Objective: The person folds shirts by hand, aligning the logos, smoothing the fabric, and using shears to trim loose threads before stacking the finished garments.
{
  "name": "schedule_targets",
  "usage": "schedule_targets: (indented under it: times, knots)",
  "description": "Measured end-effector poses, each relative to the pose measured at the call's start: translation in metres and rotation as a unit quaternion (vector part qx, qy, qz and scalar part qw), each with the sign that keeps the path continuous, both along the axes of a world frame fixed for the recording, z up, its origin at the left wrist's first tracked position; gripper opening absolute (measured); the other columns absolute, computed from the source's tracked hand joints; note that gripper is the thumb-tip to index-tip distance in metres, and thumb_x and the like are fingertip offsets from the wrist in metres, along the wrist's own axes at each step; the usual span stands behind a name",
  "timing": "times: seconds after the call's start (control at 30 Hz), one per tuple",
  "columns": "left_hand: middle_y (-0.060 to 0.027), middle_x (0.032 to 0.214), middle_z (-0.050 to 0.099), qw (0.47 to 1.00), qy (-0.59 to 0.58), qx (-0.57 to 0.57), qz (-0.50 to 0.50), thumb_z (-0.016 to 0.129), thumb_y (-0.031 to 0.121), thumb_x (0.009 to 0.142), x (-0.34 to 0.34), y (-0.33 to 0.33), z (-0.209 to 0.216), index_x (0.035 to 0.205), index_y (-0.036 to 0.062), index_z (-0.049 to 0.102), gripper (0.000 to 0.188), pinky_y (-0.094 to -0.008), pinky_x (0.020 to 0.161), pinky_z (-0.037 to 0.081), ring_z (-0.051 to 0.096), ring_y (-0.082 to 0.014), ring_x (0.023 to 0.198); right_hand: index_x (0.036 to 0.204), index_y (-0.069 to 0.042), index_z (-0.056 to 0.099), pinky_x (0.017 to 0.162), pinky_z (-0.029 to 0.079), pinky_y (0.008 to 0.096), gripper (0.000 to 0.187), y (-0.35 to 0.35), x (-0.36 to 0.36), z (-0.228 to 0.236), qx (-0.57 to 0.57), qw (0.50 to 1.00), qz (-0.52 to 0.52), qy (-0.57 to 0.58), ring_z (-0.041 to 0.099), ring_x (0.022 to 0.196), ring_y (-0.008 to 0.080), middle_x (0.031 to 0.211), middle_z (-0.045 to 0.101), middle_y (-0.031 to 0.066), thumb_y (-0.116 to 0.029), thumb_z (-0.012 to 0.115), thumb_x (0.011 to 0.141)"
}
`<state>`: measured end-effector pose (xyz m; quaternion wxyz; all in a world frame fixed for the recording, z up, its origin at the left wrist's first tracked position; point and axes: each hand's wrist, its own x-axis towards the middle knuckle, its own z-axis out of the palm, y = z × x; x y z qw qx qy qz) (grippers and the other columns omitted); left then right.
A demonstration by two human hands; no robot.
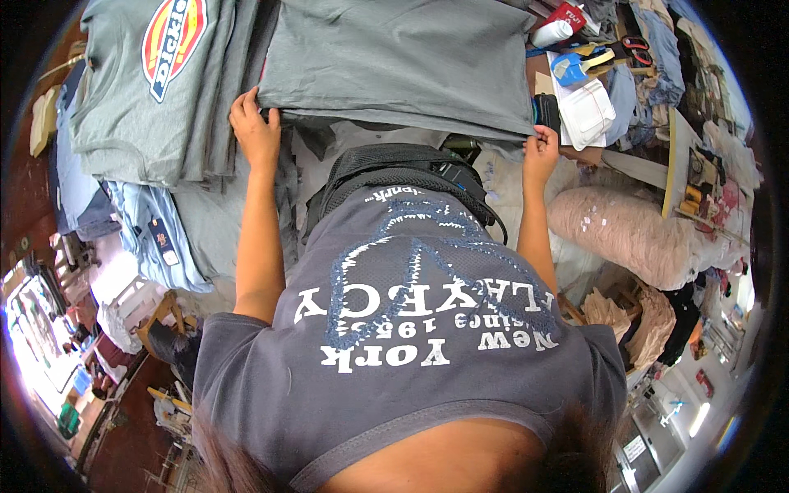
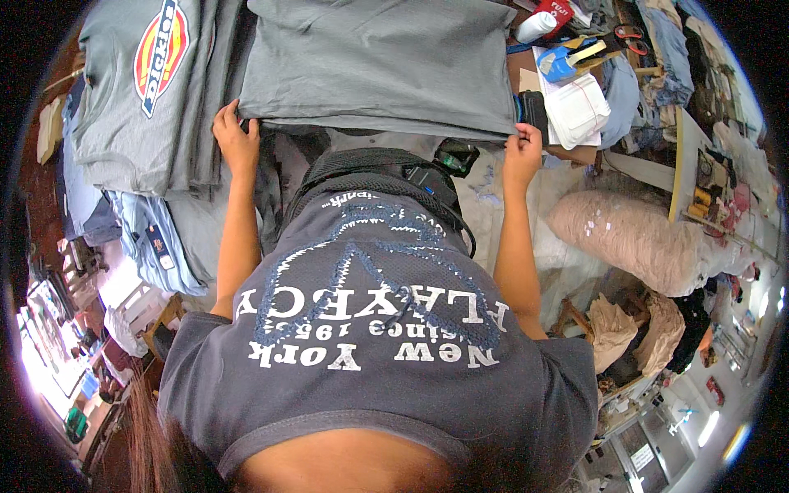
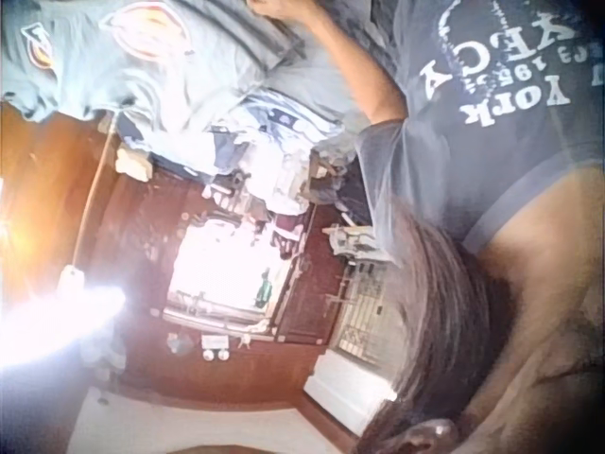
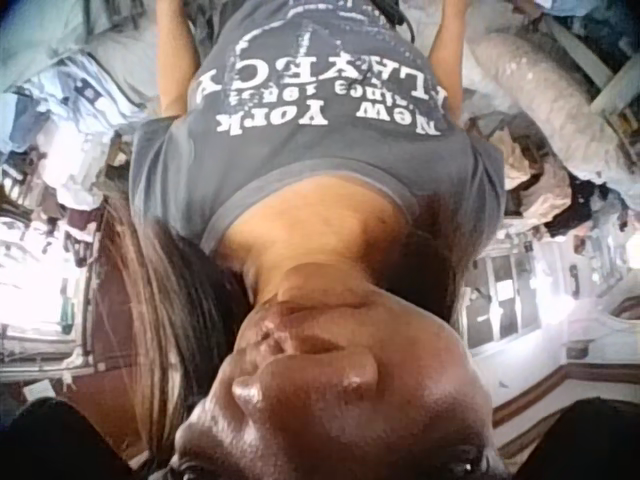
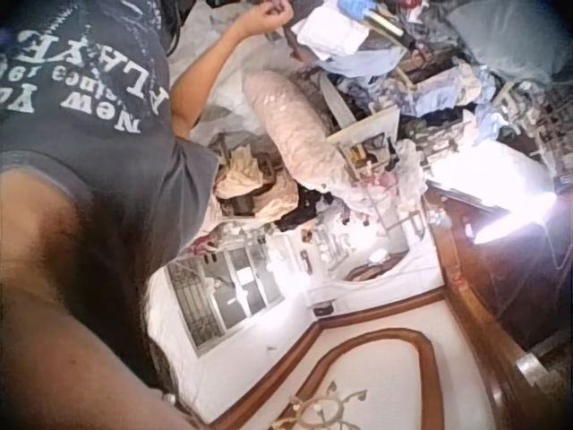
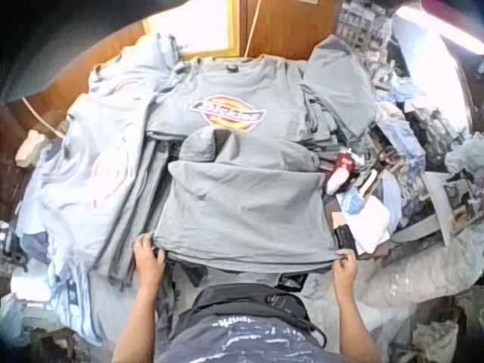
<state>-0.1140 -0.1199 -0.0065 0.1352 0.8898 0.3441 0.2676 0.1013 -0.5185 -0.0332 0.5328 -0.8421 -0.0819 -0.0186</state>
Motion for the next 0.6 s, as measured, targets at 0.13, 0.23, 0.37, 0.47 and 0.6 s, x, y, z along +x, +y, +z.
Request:
schedule_targets:
  times: [0.13,0.23,0.37,0.47,0.6]
  knots:
    - [-0.0126,0.097,0.051,0.999,-0.037,0.014,0.008,0.057,0.006,0.07,-0.003,-0.001,-0.005,0.103,0.0054,0.05,0.034,-0.0363,0.077,0.04,0.048,-0.0276,0.091,0.099,-0.002,0.049,0.047,0.041,0.0199,0.023,0.004,-0.007,0.001,0.149,0.982,-0.036,0.107,0.051,0.053,0.0088,0.078,0.05,0.005,0.002,0.043,0.077]
    - [-0.0138,0.082,0.056,0.997,-0.061,-0.02,0.037,0.05,0.006,0.076,-0.007,0.001,-0.003,0.1,0.0062,0.049,0.024,-0.0379,0.068,0.043,0.055,-0.0284,0.076,0.102,-0.002,0.049,0.045,0.04,0.0195,0.026,0.008,-0.009,0.015,0.188,0.971,-0.032,0.141,0.05,0.05,0.0086,0.069,0.05,0.0032,0.003,0.04,0.078]
    - [-0.0152,0.071,0.058,0.991,-0.063,-0.083,0.085,0.044,0.007,0.081,-0.012,0.003,0.009,0.099,0.0071,0.046,0.018,-0.0406,0.058,0.043,0.057,-0.0319,0.062,0.106,-0.002,0.051,0.044,0.04,0.0194,0.031,0.006,-0.003,0.034,0.155,0.973,-0.02,0.169,0.05,0.048,0.0081,0.062,0.05,0.0015,0.003,0.038,0.079]
    - [-0.0141,0.07,0.058,0.968,-0.101,-0.213,0.086,0.041,0.006,0.083,-0.013,-0.001,0.016,0.101,0.0043,0.042,0.018,-0.0343,0.055,0.047,0.06,-0.0241,0.061,0.107,-0.003,0.053,0.044,0.04,0.0195,0.033,0.007,-0.001,0.036,0.168,0.97,-0.012,0.174,0.051,0.049,0.0081,0.063,0.052,0.0019,0.003,0.038,0.078]
    - [-0.0122,0.077,0.055,0.819,-0.288,-0.49,0.078,0.039,-0.001,0.082,-0.015,-0.006,0.003,0.107,0.0003,0.034,0.025,-0.0263,0.057,0.052,0.059,-0.0159,0.063,0.107,-0.002,0.051,0.047,0.043,0.0193,0.032,0.007,-0.006,0.031,0.167,0.965,-0.016,0.2,0.053,0.052,0.0085,0.066,0.054,0.002,0.003,0.039,0.079]
